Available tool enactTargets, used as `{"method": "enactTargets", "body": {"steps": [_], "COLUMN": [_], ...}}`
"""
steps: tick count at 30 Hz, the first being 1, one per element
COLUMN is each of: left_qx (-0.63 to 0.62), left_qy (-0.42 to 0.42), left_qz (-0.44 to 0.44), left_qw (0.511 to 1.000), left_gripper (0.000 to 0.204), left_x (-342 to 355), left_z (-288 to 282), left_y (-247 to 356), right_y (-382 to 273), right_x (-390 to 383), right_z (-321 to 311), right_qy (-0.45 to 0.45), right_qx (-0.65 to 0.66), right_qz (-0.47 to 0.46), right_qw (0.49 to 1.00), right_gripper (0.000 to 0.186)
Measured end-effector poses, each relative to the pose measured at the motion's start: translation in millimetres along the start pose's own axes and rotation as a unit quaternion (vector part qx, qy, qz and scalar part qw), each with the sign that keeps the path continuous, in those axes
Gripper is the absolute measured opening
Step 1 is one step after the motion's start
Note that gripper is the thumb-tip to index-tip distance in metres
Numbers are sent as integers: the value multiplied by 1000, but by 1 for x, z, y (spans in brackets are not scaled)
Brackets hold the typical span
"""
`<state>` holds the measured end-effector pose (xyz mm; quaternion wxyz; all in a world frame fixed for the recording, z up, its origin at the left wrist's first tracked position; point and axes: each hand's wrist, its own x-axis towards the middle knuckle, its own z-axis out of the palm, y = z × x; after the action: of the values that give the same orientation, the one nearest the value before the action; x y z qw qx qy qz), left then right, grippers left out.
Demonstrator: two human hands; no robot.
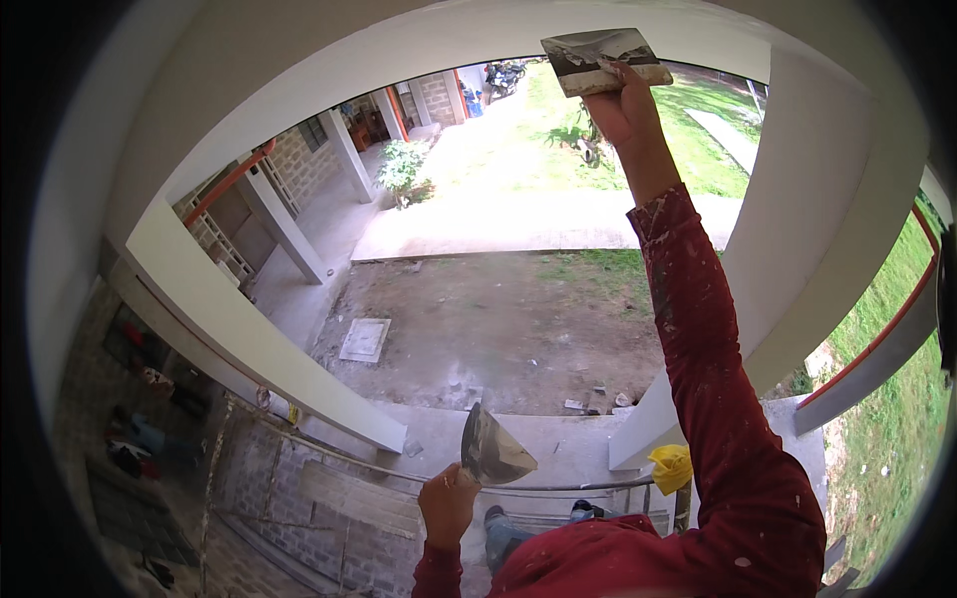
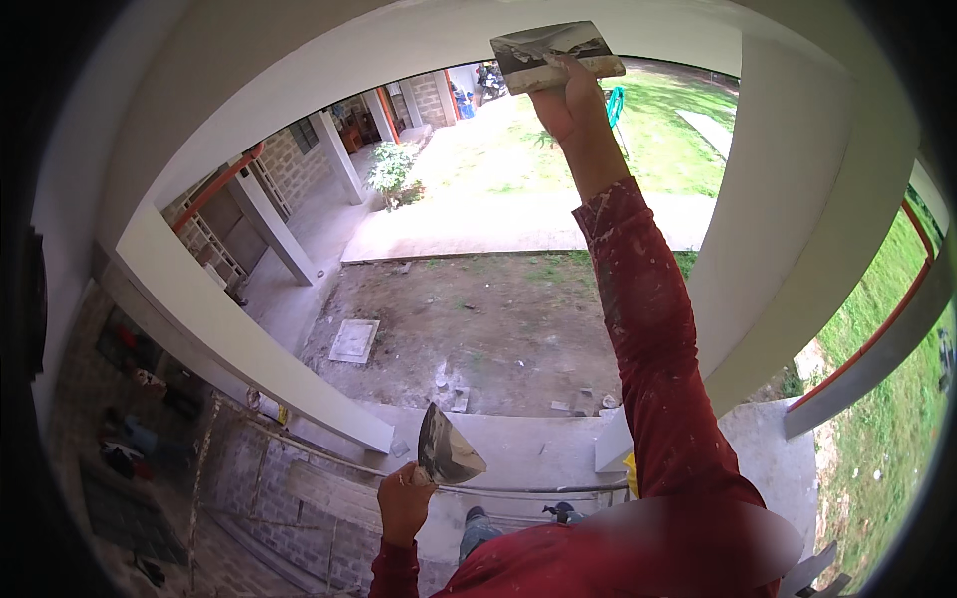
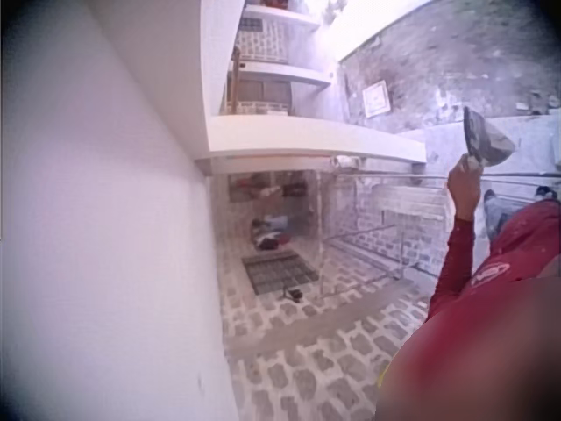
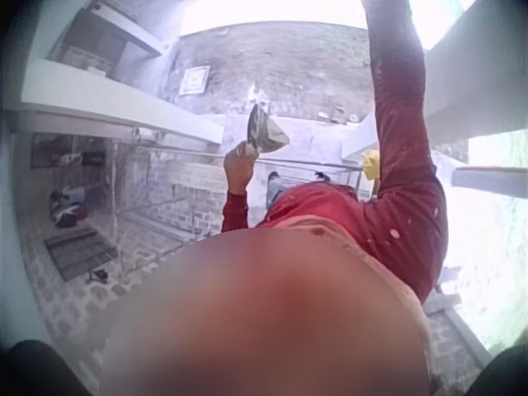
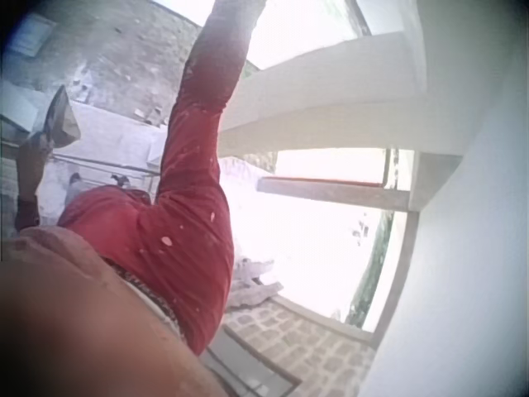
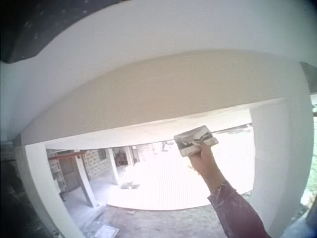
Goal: The person applies plaster to an exterior wall using a hawk and trowel while standing on scaffolding. They repeatedly scoop plaster from the hawk and smooth it onto the wall surface in short strokes.
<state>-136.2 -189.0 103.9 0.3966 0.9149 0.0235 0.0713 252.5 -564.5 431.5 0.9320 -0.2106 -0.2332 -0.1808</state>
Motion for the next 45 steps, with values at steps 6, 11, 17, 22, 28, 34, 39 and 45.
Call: {"method": "enactTargets", "body": {"steps": [6,11,17,22,28,34,39,45], "left_qx": [42,50,56,67,57,149,269,418], "left_qy": [-14,7,2,-17,35,46,66,-16], "left_qz": [-138,-125,-82,-40,63,65,121,116], "left_qw": [990,991,995,997,996,986,953,901], "left_gripper": [24,25,26,26,23,30,35,37], "left_x": [-67,-85,-63,-18,53,77,78,92], "left_z": [13,15,19,17,-7,-37,-62,-66], "left_y": [-44,-54,-47,-13,43,73,103,131], "right_y": [0,-7,-40,-72,-28,3,25,55], "right_x": [40,28,-70,-177,-306,-392,-392,-412], "right_z": [24,36,82,105,42,-71,-140,-119], "right_qy": [-64,-81,-101,-206,-135,-391,-261,-288], "right_qx": [40,17,-30,34,-273,-609,-715,-709], "right_qz": [-43,-18,-49,-49,-48,-88,-44,-141], "right_qw": [996,996,993,977,951,684,647,628], "right_gripper": [47,45,45,46,34,53,54,44]}}
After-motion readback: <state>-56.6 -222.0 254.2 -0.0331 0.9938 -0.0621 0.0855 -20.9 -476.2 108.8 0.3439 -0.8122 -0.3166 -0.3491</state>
